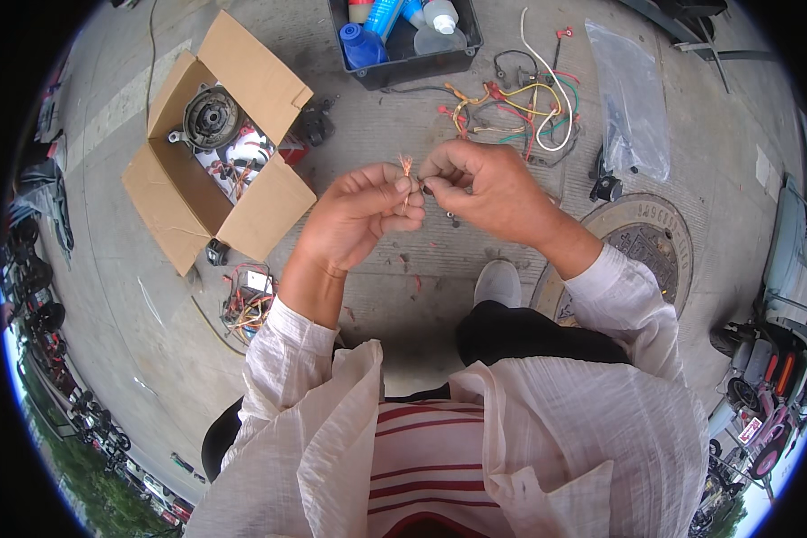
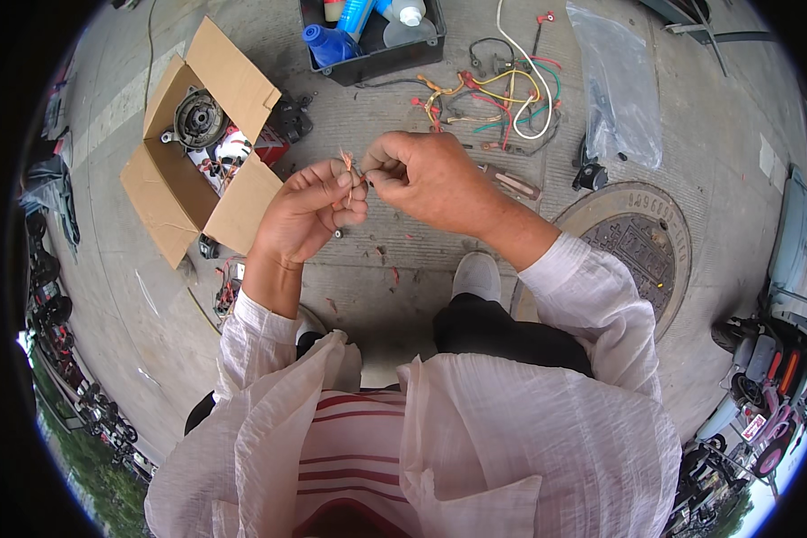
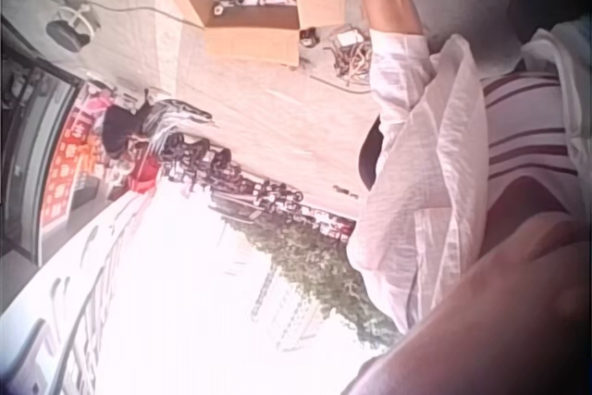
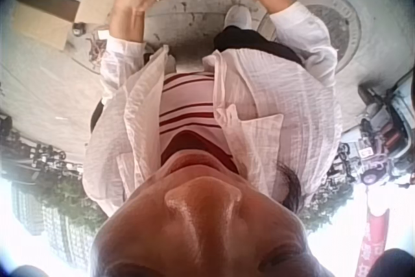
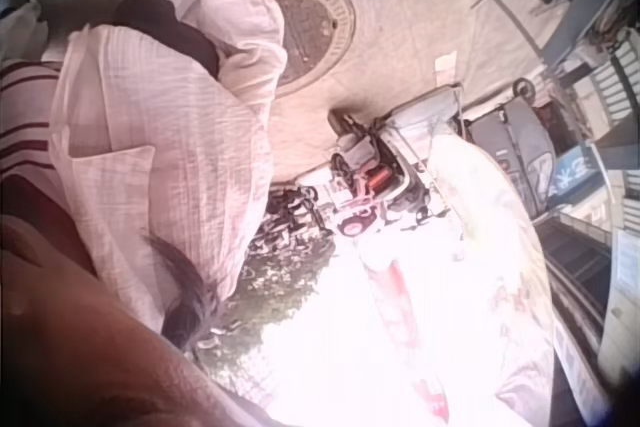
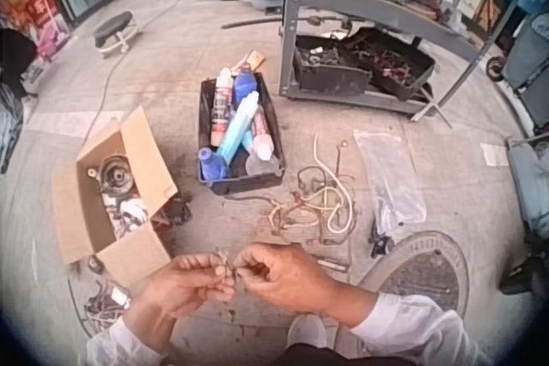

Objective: The person is repairing wires using pliers and a screwdriver. They strip the insulation from the wires, twist the exposed strands, and connect them together.

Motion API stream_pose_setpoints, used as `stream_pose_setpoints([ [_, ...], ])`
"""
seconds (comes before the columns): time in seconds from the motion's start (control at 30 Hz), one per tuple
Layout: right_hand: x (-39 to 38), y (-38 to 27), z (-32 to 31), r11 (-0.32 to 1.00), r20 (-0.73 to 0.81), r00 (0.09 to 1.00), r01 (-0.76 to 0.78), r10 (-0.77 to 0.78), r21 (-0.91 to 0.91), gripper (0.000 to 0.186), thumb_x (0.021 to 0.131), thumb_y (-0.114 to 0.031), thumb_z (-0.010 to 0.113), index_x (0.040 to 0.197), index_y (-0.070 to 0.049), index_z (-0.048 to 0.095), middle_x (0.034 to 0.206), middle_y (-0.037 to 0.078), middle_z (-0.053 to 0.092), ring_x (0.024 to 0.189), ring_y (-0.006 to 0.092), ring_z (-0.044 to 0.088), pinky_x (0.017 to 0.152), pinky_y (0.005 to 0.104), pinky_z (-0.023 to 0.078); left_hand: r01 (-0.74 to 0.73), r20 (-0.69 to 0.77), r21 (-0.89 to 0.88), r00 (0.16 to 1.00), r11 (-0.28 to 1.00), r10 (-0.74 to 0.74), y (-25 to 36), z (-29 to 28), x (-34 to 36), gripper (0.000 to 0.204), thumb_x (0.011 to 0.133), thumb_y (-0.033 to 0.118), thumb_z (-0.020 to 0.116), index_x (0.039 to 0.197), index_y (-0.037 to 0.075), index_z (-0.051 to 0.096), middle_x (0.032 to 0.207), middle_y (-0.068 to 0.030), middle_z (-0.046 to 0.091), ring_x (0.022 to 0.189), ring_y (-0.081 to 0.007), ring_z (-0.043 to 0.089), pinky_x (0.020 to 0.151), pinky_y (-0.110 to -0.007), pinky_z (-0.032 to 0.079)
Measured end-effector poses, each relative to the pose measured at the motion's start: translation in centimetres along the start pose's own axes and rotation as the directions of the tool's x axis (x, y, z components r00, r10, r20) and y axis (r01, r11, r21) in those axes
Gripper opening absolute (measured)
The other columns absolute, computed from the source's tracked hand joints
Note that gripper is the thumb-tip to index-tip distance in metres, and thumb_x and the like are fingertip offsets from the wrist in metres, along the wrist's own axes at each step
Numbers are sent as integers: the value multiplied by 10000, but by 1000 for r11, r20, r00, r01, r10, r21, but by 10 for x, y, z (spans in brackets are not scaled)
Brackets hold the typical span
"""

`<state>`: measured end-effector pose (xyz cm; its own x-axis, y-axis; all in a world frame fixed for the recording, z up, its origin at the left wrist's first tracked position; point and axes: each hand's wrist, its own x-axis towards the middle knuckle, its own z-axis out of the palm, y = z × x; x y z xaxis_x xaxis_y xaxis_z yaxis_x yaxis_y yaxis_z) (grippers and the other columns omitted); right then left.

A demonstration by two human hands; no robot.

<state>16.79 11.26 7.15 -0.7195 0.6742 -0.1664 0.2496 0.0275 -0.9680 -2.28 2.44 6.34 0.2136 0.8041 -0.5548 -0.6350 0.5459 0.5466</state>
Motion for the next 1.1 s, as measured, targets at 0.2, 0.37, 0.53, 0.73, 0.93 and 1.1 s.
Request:
stream_pose_setpoints([
  [0.2, -1, -4, -1, 967, -10, 988, 146, -151, -209, 77, 829, -15, 649, 898, 3, 621, 781, 43, 650, 685, 75, 599, 628, 248, 521, -3, -4, -17, 1000, 1000, 3, -1, 1, 0, 118, 926, 75, 581, 1001, -13, 606, 895, -108, 676, 741, -170, 689, 702, -272, 593],
  [0.37, 3, 3, -6, 988, -182, 973, 125, -141, -95, 100, 781, -21, 648, 872, -1, 612, 726, 76, 643, 642, 132, 623, 599, 281, 505, -20, -35, -19, 999, 1000, 20, 2, -4, 1, 110, 929, 70, 568, 978, -16, 616, 896, -112, 676, 754, -172, 689, 712, -279, 596],
  [0.53, 4, -4, -17, 993, -69, 991, 115, -115, -3, 78, 797, -10, 636, 865, 3, 599, 740, 64, 633, 654, 113, 606, 620, 263, 502, -16, -120, -66, 993, 998, 8, 1, -19, 4, 118, 934, 64, 555, 976, -28, 615, 916, -131, 680, 789, -184, 698, 719, -288, 604],
  [0.73, 4, -9, -10, 905, 63, 950, 311, -306, -292, 112, 780, -36, 622, 859, -23, 545, 771, 103, 617, 703, 273, 622, 639, 353, 509, 83, -88, 1, 993, 997, -83, 2, -7, 1, 132, 937, 66, 558, 996, -35, 617, 937, -145, 688, 814, -208, 711, 712, -299, 610],
  [0.93, 7, -4, -2, 749, 32, 877, 427, -479, -507, 157, 745, -26, 664, 866, -68, 574, 783, 69, 607, 711, 269, 619, 615, 366, 498, 97, -47, 21, 994, 995, -96, 2, -2, -2, 153, 914, 96, 615, 989, -37, 626, 932, -136, 685, 820, -196, 699, 745, -294, 593],
  [1.1, 4, -7, -1, 732, 68, 897, 399, -438, -552, 182, 767, -103, 674, 875, -48, 538, 822, 96, 605, 800, 296, 624, 695, 395, 512, 68, -36, 78, 997, 995, -65, 1, 0, -3, 138, 919, 93, 609, 978, -29, 631, 919, -119, 680, 795, -177, 692, 734, -279, 593],
])
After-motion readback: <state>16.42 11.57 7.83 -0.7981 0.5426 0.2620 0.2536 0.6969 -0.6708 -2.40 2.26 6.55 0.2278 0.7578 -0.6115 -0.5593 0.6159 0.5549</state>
